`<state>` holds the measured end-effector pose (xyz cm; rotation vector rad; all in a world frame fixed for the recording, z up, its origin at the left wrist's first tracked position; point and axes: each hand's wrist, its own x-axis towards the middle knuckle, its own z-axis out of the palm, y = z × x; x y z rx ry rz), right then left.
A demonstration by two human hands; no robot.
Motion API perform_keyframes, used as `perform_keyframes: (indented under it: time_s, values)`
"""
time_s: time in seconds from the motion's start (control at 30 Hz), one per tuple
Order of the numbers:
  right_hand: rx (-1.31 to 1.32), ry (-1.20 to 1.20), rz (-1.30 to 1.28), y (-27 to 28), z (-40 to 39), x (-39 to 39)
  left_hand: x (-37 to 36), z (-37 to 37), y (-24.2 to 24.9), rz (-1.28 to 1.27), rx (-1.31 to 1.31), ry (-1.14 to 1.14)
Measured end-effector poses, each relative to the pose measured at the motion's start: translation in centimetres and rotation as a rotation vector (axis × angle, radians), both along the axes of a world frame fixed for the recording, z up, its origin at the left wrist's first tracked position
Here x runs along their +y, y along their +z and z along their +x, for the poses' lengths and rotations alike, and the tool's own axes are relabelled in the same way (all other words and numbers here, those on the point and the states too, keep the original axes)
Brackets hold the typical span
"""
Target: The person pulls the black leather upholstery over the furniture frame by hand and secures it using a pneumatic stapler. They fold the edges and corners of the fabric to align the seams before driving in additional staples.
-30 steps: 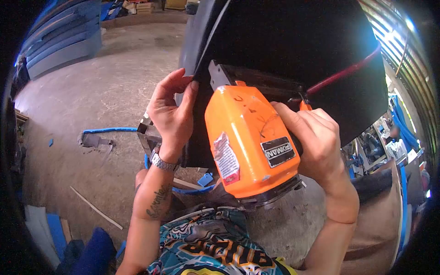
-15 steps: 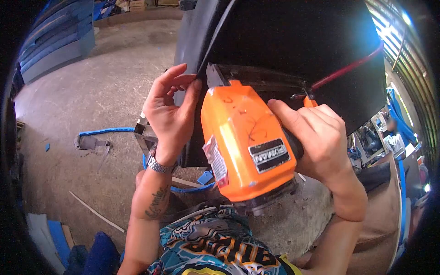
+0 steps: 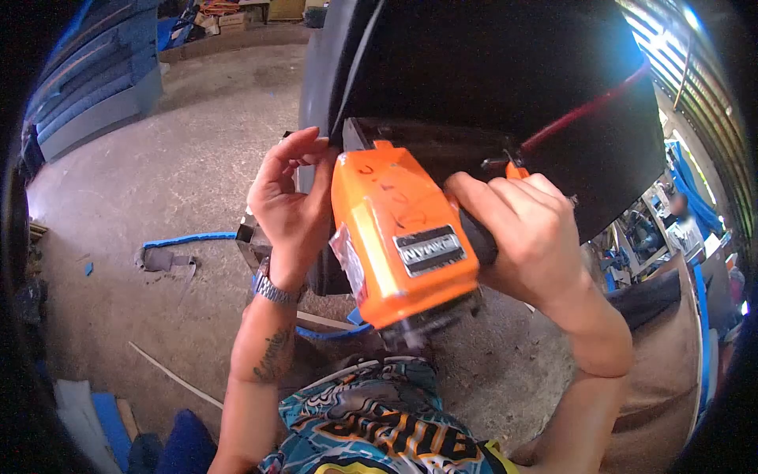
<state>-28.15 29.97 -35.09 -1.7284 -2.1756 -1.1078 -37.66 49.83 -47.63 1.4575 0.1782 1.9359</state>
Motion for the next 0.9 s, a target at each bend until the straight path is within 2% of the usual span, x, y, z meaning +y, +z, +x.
perform_keyframes:
  time_s: [0.1, 0.17, 0.2, 0.23, 0.27, 0.3, 0.4, 0.43, 0.47, 0.5, 0.53, 0.57, 0.6, 0.63, 0.67, 0.77, 0.9]
  values:
    - [0.027, 0.025, 0.069, -1.6, 0.3, -0.5, -0.2, 0.0, -0.7, 0.136, 0.075, 0.219]
    - [0.042, 0.039, 0.181, -4.8, 1.6, -2.2, 0.1, -0.1, -2.6, 0.219, 0.108, 0.325]
    - [0.118, 0.049, 0.313, -8.5, 3.4, -3.2, 0.0, -0.1, -3.6, 0.216, 0.124, 0.334]
    - [0.544, 0.021, 0.105, -12.5, 5.3, -5.3, -0.3, -0.3, -4.7, 0.205, 0.137, 0.337]
    - [1.104, 0.000, -0.013, -16.5, 7.2, -7.3, -0.5, -0.4, -5.7, 0.194, 0.147, 0.344]
    - [1.529, -0.097, 0.002, -20.5, 9.1, -9.2, -0.6, -0.5, -6.4, 0.192, 0.152, 0.355]
    - [0.846, -0.280, 0.023, -21.5, 3.4, -10.5, -1.2, -0.7, -8.7, 0.114, 0.166, 0.359]
    - [1.403, -0.341, 0.000, -23.7, 3.5, -11.3, -2.1, -0.7, -10.3, 0.095, 0.188, 0.335]
    - [1.703, -0.396, -0.020, -26.0, 3.7, -12.4, -2.2, -0.7, -11.5, 0.088, 0.195, 0.331]
    - [2.003, -0.214, 0.256, -26.3, 1.7, -11.1, -1.3, -0.8, -12.1, 0.098, 0.189, 0.352]
    - [2.013, -0.145, 0.369, -26.9, 1.1, -10.9, -1.7, -0.9, -12.9, 0.049, 0.216, 0.375]
    - [2.097, -0.035, 0.377, -27.9, 1.6, -11.1, -1.9, -1.3, -13.3, 0.040, 0.242, 0.378]
    - [2.170, -0.126, 0.365, -29.1, 2.5, -11.9, -1.8, -1.5, -13.2, 0.066, 0.234, 0.402]
    - [2.320, -0.016, 0.315, -31.4, 4.8, -13.1, -2.0, -2.0, -12.8, 0.055, 0.213, 0.352]
    - [2.391, 0.130, 0.017, -31.7, 6.8, -14.0, -1.9, -1.9, -13.3, 0.035, 0.206, 0.337]
    - [2.426, 0.087, -0.014, -30.1, 7.0, -11.7, -2.2, -0.9, -14.0, -0.093, 0.139, 0.255]
    - [2.428, 0.065, 0.012, -29.5, 5.0, -8.9, -2.3, -0.5, -14.5, -0.091, 0.101, 0.263]
